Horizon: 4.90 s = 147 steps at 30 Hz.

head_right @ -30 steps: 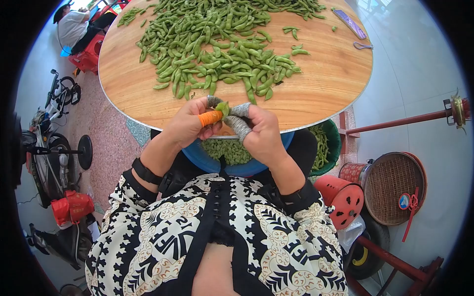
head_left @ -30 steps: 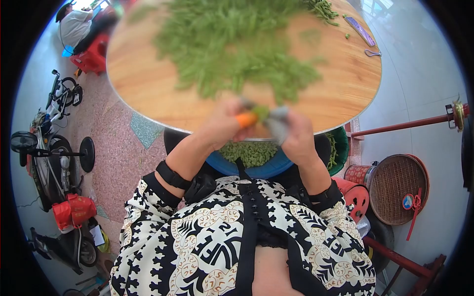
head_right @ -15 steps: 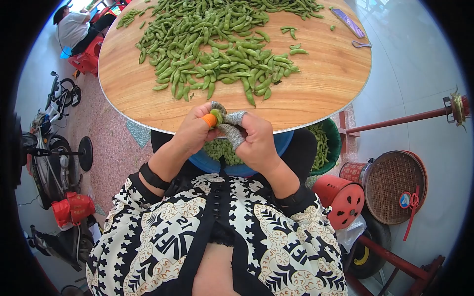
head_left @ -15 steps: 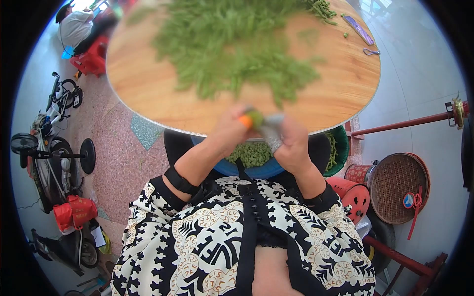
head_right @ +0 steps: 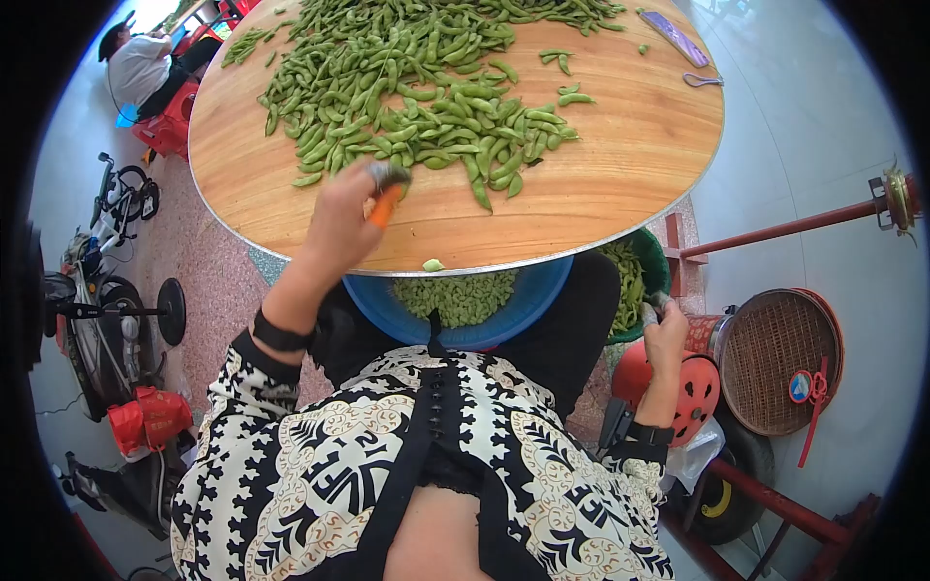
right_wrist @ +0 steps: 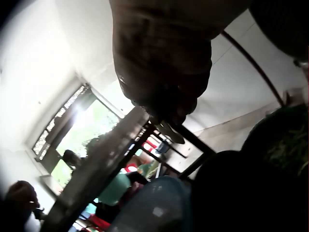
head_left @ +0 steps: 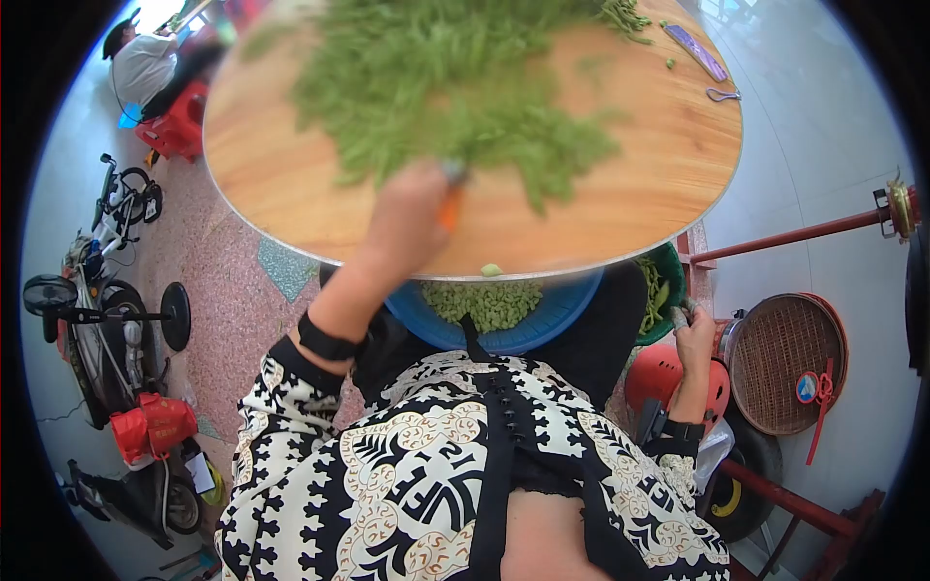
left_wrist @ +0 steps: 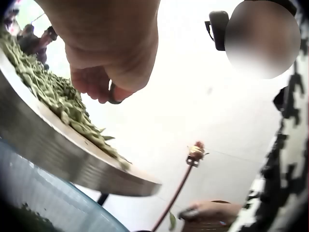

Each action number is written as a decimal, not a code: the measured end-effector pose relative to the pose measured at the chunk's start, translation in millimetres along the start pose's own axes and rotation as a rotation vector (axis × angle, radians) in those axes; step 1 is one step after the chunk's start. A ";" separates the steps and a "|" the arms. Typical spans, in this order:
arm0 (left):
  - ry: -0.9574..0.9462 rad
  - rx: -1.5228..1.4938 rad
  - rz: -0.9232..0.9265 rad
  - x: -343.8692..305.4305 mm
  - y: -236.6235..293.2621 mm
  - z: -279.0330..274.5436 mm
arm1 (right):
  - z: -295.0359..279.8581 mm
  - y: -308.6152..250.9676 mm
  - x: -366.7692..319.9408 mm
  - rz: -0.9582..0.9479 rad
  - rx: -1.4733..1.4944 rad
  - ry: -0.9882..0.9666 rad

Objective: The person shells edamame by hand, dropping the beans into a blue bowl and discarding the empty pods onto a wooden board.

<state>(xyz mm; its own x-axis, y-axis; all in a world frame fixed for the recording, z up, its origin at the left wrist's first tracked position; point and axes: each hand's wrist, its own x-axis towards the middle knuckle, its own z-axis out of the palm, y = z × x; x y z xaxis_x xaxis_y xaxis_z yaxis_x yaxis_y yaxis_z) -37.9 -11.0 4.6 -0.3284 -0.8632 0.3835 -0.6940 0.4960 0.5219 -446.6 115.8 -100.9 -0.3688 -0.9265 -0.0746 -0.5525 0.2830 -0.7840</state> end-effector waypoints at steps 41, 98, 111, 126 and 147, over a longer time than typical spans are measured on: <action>-0.183 -1.291 -0.505 -9.4 19.3 -10.4 | 127.0 -247.9 -11.5 -0.200 0.783 -0.720; -0.640 -0.546 -0.044 -49.9 52.3 7.5 | 49.1 -137.1 -24.6 -0.398 0.281 -0.223; -0.320 0.342 0.225 24.2 -30.1 1.5 | 94.9 -209.3 -12.5 -0.851 0.138 -0.338; -0.329 -1.364 -0.478 -1.4 8.6 -10.0 | 115.1 -243.1 -9.5 -0.199 0.779 -0.730; -0.318 -1.151 -0.386 -11.7 21.2 -7.2 | 129.3 -240.4 -11.4 -0.246 0.800 -0.645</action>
<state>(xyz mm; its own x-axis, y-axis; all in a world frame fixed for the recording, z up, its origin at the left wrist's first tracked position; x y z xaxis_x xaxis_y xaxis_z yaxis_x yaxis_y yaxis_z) -44.2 10.3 16.7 -0.4800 -0.8753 -0.0590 0.1291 -0.1370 0.9821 -213.0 26.2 8.8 0.2836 -0.9589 0.0123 0.1828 0.0415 -0.9823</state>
